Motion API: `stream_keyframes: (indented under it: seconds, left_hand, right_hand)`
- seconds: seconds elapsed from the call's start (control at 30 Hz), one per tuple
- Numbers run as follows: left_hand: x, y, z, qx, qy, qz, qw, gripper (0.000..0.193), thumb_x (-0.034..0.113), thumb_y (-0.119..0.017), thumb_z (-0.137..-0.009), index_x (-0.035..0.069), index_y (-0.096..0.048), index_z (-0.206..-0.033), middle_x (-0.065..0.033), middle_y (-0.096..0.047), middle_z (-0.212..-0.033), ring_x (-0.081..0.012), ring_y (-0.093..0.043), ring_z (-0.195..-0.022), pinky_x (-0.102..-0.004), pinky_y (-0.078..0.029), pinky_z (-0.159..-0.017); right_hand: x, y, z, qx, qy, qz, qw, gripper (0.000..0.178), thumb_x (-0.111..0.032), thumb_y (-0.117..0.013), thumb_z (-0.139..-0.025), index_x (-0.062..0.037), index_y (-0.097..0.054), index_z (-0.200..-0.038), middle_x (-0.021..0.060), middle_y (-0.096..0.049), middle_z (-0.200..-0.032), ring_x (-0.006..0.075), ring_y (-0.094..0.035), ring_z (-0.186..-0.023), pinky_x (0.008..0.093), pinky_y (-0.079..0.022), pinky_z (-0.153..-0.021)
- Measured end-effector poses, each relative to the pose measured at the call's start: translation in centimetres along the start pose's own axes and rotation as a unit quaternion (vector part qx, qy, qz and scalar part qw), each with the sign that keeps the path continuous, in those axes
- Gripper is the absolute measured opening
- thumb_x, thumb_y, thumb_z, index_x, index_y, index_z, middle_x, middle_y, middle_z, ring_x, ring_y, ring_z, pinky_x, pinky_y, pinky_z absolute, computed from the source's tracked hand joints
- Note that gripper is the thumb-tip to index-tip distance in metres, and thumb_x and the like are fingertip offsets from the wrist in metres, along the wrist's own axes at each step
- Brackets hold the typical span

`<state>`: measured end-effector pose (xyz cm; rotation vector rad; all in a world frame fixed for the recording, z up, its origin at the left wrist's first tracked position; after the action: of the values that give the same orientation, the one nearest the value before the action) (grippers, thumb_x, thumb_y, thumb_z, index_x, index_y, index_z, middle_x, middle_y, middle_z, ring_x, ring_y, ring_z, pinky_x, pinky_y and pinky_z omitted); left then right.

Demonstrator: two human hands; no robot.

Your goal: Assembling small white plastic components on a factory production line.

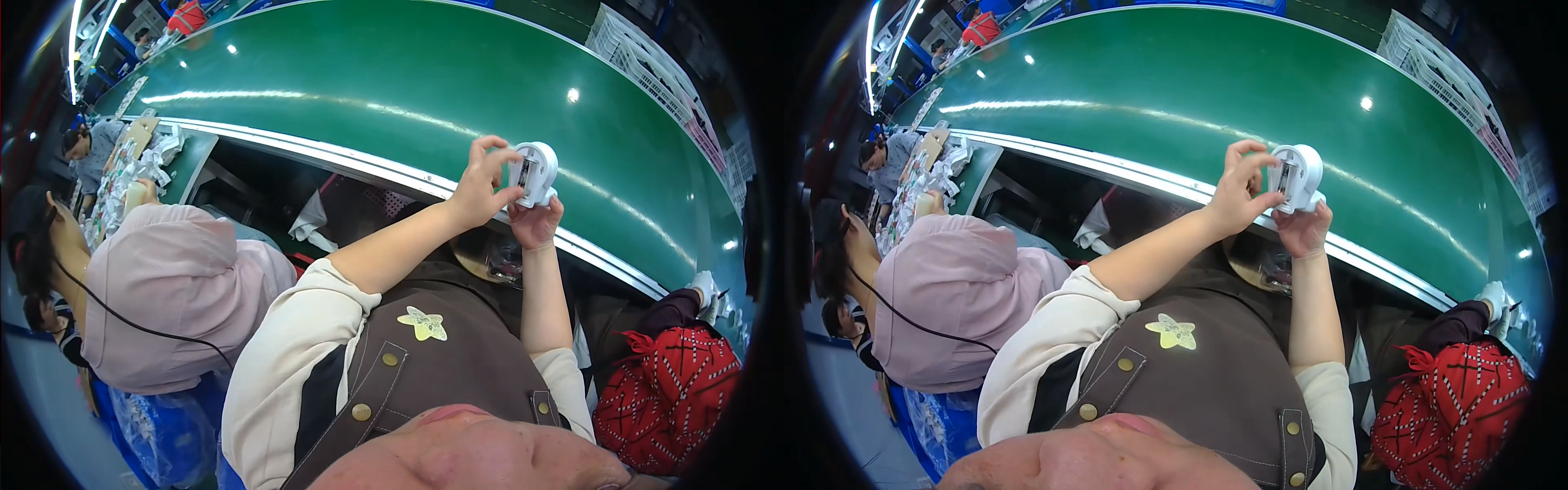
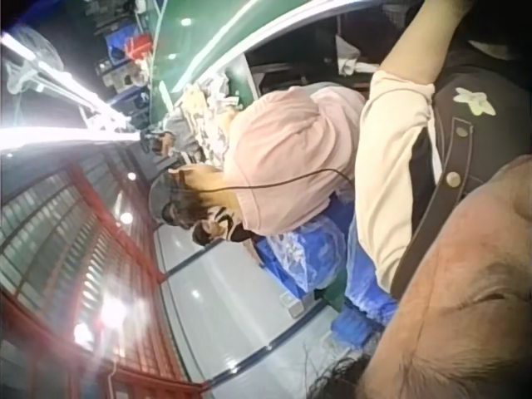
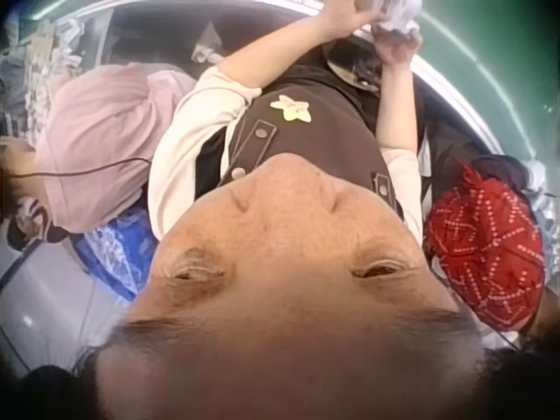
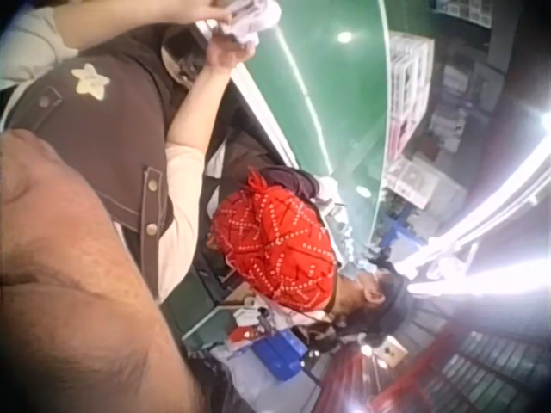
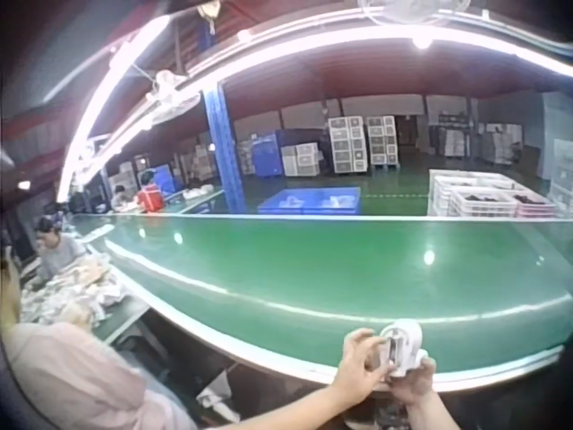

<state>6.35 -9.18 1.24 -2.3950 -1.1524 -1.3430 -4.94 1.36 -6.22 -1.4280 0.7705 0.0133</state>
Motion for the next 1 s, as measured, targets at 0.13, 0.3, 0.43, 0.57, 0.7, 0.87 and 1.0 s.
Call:
stream_keyframes:
  seconds: [0.13,0.3,0.43,0.57,0.7,0.87,1.0]
  left_hand:
    - [-0.6,-0.3,-0.7,-0.032,0.112,0.110,0.987,0.062,0.014,-0.071,-0.072,0.008,-0.043,-0.127,-0.0126,-0.043,-0.113,-0.0135,-0.049,-0.070,-0.0253,-0.043,-0.066]
    - [-1.1,-0.8,-0.5,-0.119,0.059,0.040,0.990,0.053,0.019,-0.063,-0.080,0.002,-0.041,-0.126,-0.0156,-0.047,-0.107,-0.0224,-0.052,-0.078,-0.0312,-0.045,-0.071]
    - [-1.5,-1.0,-0.3,-0.094,0.080,0.021,0.992,0.046,0.017,-0.060,-0.082,0.001,-0.044,-0.122,-0.0168,-0.049,-0.106,-0.0248,-0.054,-0.085,-0.0324,-0.045,-0.074]
    - [-2.4,-0.8,-0.3,-0.044,0.089,0.067,0.993,0.032,0.014,-0.058,-0.082,0.000,-0.053,-0.110,-0.0148,-0.053,-0.102,-0.0250,-0.055,-0.087,-0.0324,-0.044,-0.078]
    - [-3.2,-0.7,-0.3,0.012,0.131,0.165,0.977,0.023,0.012,-0.059,-0.081,-0.002,-0.058,-0.099,-0.0098,-0.058,-0.091,-0.0181,-0.055,-0.085,-0.0293,-0.043,-0.077]
    - [-3.7,-0.1,-1.1,-0.035,0.187,0.204,0.960,0.020,0.015,-0.057,-0.087,0.001,-0.058,-0.102,0.0020,-0.054,-0.073,-0.0016,-0.040,-0.051,-0.0178,-0.031,-0.043]
    - [-2.8,0.0,-1.1,-0.092,0.192,0.175,0.961,0.022,0.015,-0.058,-0.086,0.000,-0.060,-0.102,-0.0012,-0.059,-0.080,-0.0061,-0.049,-0.062,-0.0209,-0.041,-0.055]
  right_hand:
    - [-0.1,0.2,-0.1,-0.017,-0.005,0.002,1.000,0.060,-0.043,-0.063,-0.069,-0.0108,-0.050,-0.118,0.0065,-0.059,-0.106,0.0188,-0.061,-0.085,0.0343,-0.055,-0.068]
    - [0.0,-0.9,0.1,0.001,0.002,0.029,1.000,0.058,-0.043,-0.063,-0.070,-0.0097,-0.051,-0.116,0.0051,-0.059,-0.098,0.0147,-0.059,-0.072,0.0337,-0.053,-0.070]
    - [0.2,-0.5,-0.1,-0.014,-0.027,0.054,0.998,0.057,-0.044,-0.063,-0.070,-0.0093,-0.052,-0.114,0.0027,-0.059,-0.093,0.0122,-0.056,-0.070,0.0311,-0.050,-0.071]
    - [0.5,-3.3,0.1,0.021,0.000,0.121,0.992,0.063,-0.043,-0.066,-0.068,-0.0100,-0.048,-0.119,0.0025,-0.057,-0.101,0.0148,-0.059,-0.083,0.0355,-0.050,-0.079]
    - [0.7,-1.5,-0.5,-0.008,0.020,0.187,0.982,0.062,-0.040,-0.065,-0.074,-0.0110,-0.043,-0.124,0.0038,-0.056,-0.109,0.0165,-0.059,-0.091,0.0402,-0.048,-0.083]
    - [1.1,-0.7,-0.3,0.001,0.032,0.188,0.982,0.062,-0.030,-0.069,-0.075,-0.0054,-0.041,-0.125,0.0057,-0.053,-0.114,0.0186,-0.052,-0.104,0.0353,-0.042,-0.091]
    - [1.6,0.9,-0.1,-0.010,0.043,0.259,0.965,0.062,-0.026,-0.071,-0.076,-0.0048,-0.041,-0.126,0.0055,-0.051,-0.119,0.0193,-0.050,-0.110,0.0352,-0.039,-0.095]
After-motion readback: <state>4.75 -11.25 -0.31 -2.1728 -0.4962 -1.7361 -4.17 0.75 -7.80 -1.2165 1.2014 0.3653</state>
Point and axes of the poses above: each hand's wrist, its own z-axis away from the middle knuckle, its own y-axis out of the back of the hand, x = y × z, the point moved 3 cm from there along -z, towards the middle knuckle
